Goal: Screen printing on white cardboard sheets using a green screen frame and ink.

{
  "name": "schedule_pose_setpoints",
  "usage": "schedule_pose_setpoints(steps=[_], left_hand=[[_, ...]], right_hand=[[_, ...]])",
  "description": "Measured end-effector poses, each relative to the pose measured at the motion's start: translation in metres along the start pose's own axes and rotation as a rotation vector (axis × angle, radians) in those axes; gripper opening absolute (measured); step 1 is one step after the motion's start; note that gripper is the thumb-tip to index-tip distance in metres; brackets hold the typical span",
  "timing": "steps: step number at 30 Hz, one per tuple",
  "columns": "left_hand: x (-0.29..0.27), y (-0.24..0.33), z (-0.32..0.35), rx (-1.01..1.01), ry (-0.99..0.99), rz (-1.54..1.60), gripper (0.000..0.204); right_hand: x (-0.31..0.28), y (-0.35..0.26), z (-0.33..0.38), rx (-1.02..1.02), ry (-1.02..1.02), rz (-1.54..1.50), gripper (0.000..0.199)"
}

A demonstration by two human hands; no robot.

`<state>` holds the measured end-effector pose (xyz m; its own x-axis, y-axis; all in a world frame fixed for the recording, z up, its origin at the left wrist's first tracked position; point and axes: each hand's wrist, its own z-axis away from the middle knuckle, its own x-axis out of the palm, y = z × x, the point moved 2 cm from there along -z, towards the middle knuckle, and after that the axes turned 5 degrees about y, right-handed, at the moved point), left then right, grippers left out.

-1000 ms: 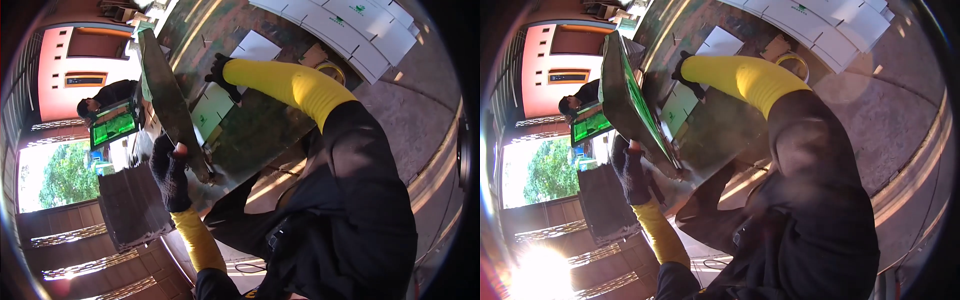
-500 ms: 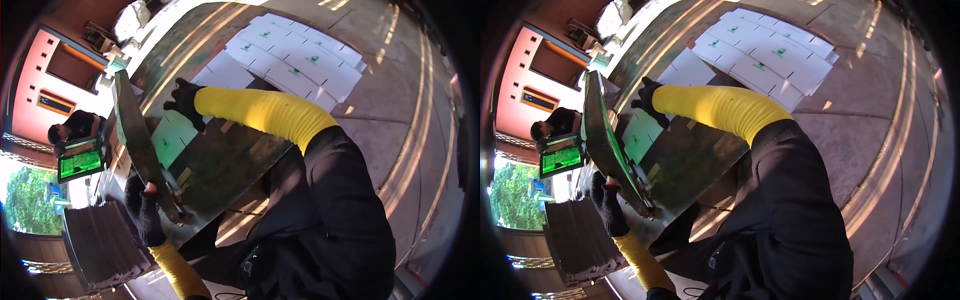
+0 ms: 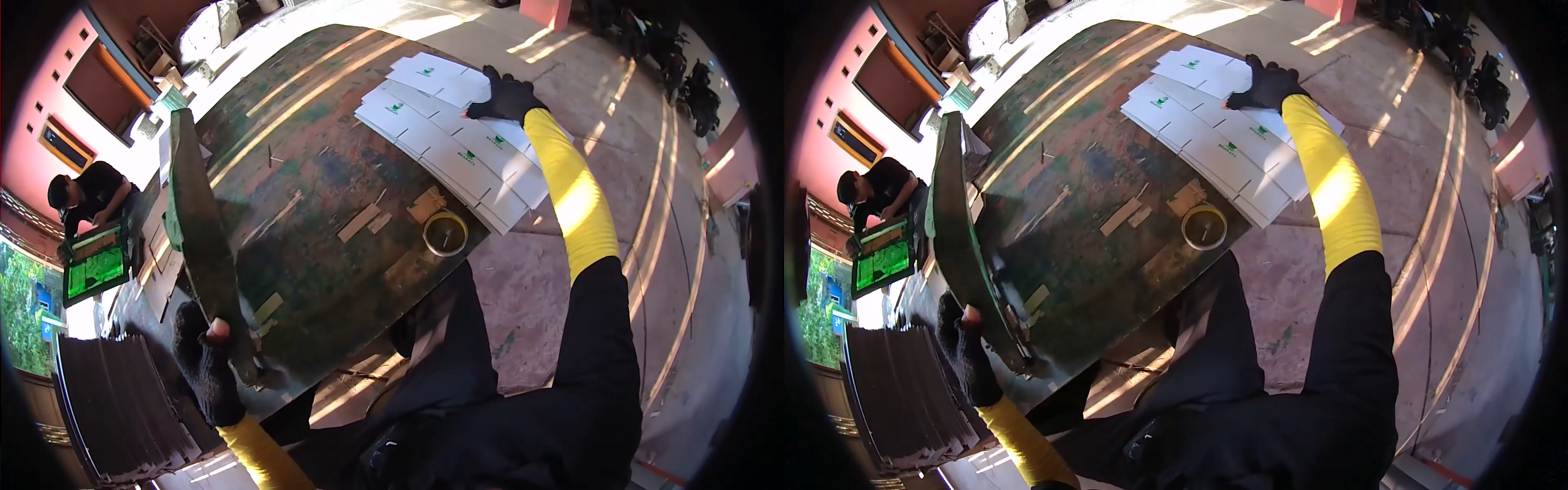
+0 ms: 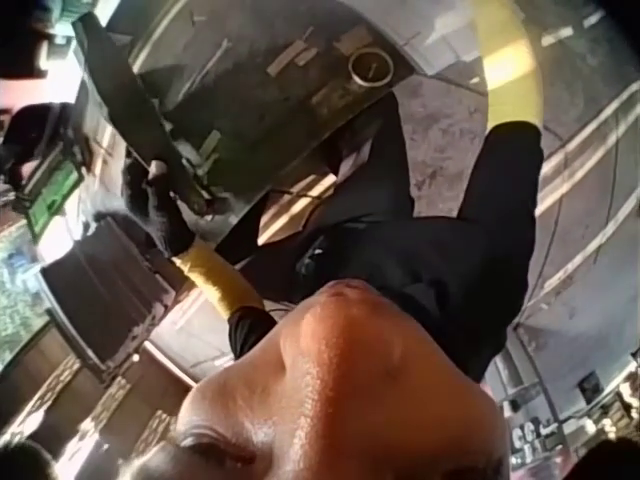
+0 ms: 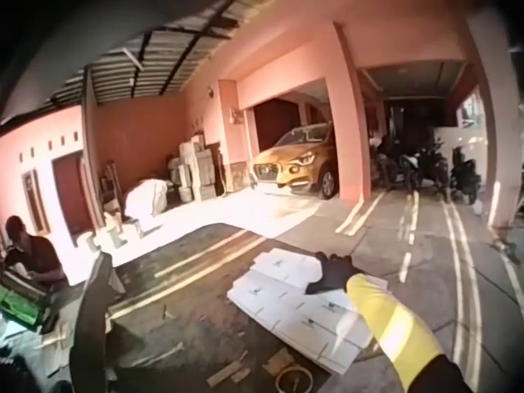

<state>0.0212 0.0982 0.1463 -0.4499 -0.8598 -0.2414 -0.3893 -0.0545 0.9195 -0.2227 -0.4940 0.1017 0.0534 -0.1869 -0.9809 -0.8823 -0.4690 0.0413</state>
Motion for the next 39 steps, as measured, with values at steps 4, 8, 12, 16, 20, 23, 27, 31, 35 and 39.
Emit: schedule_pose_setpoints(steps=[4, 8, 12, 16, 20, 23, 27, 31, 35, 39], left_hand=[[-0.005, -0.012, 0.006, 0.13, 0.143, -0.082, 0.052], [-0.005, -0.007, 0.003, 0.044, 0.153, -0.208, 0.057], [0.0, 0.006, -0.003, 0.037, -0.025, -0.154, 0.059], [0.012, 0.014, 0.0, 0.069, 0.03, -0.121, 0.052], [0.003, 0.009, 0.0, 0.066, 0.103, -0.173, 0.045], [-0.002, 0.006, -0.005, 0.039, -0.009, -0.132, 0.038], [-0.001, -0.003, 0.003, 0.093, 0.149, -0.058, 0.032], [0.018, 0.005, 0.0, 0.058, 0.044, 0.006, 0.026], [0.028, -0.004, -0.001, 0.22, 0.136, 0.004, 0.026], [0.026, 0.008, 0.008, 0.24, 0.123, 0.101, 0.032]], right_hand=[[0.015, 0.015, -0.012, 0.026, -0.008, 0.028, 0.136], [0.026, 0.02, -0.017, 0.047, -0.029, 0.009, 0.137], [0.035, 0.023, -0.023, 0.062, -0.069, 0.01, 0.138], [0.036, 0.02, -0.027, 0.051, -0.065, 0.056, 0.139], [0.017, 0.021, -0.005, -0.015, 0.156, 0.105, 0.115], [-0.008, 0.004, 0.055, -0.164, 0.652, -0.141, 0.085], [-0.005, -0.073, 0.208, -0.166, 0.688, -0.708, 0.053], [0.032, -0.126, 0.319, -0.078, 0.618, -0.968, 0.036], [0.101, -0.129, 0.325, -0.011, 0.706, -0.721, 0.028], [0.063, -0.167, 0.34, -0.085, 0.42, -0.526, 0.027]])
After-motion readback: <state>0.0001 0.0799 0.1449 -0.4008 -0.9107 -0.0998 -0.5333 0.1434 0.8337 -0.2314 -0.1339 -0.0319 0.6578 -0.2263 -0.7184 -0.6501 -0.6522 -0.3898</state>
